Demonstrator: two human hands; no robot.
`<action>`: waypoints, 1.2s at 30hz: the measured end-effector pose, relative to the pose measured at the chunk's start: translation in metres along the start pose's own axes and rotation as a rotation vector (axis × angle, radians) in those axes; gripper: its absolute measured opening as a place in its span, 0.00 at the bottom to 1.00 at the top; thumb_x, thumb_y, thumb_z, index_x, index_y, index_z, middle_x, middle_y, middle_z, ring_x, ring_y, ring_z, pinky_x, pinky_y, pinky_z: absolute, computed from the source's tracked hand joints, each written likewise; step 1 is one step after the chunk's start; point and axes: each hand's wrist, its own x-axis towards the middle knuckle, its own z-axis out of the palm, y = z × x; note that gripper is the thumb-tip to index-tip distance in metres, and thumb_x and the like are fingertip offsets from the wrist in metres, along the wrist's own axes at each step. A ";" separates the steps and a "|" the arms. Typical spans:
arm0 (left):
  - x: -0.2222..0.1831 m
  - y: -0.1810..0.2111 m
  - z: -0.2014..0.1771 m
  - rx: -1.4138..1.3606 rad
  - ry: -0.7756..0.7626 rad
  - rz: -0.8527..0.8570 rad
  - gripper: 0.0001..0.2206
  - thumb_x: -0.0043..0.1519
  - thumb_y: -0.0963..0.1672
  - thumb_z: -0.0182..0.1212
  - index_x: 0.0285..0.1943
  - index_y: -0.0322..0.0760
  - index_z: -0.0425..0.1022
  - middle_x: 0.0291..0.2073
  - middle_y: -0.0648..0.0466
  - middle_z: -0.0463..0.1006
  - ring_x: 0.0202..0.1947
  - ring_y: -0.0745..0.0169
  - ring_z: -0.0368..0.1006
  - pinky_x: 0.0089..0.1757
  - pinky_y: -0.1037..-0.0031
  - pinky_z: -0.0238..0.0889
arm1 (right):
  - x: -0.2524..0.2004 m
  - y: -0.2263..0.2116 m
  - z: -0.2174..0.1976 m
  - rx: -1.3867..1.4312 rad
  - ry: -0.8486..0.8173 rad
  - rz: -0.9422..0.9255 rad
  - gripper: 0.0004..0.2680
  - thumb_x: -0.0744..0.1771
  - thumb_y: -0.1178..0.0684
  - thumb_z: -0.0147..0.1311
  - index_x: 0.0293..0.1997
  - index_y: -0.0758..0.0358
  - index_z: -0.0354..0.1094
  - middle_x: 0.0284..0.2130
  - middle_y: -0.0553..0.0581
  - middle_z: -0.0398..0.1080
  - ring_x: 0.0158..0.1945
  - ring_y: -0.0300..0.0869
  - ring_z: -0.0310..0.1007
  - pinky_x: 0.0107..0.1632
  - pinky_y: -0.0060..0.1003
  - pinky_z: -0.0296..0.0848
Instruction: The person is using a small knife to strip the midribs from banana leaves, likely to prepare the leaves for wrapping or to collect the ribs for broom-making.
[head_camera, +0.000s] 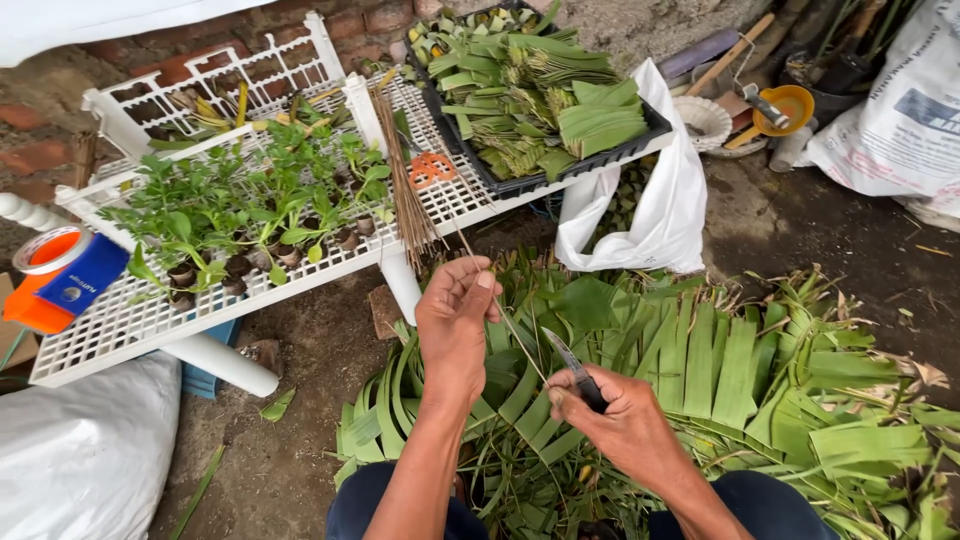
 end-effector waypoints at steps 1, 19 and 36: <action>0.002 0.003 -0.004 0.021 0.016 0.008 0.06 0.63 0.36 0.61 0.47 0.28 0.77 0.31 0.50 0.76 0.26 0.68 0.66 0.32 0.77 0.64 | 0.002 -0.001 0.000 -0.082 0.012 -0.049 0.05 0.62 0.62 0.62 0.38 0.68 0.82 0.20 0.56 0.80 0.20 0.35 0.71 0.24 0.29 0.66; 0.131 0.080 -0.043 1.143 -0.378 0.899 0.12 0.58 0.31 0.53 0.47 0.28 0.77 0.52 0.46 0.80 0.48 0.48 0.78 0.54 0.64 0.72 | 0.042 0.004 -0.018 -0.332 0.179 0.066 0.10 0.65 0.52 0.59 0.49 0.56 0.81 0.25 0.55 0.85 0.12 0.34 0.58 0.17 0.30 0.53; 0.222 -0.015 -0.079 2.002 -0.444 0.627 0.12 0.52 0.34 0.58 0.44 0.33 0.77 0.66 0.53 0.70 0.62 0.48 0.70 0.56 0.58 0.66 | 0.058 0.015 -0.024 -0.352 0.243 -0.034 0.06 0.64 0.54 0.60 0.42 0.58 0.83 0.17 0.55 0.81 0.16 0.35 0.70 0.18 0.30 0.60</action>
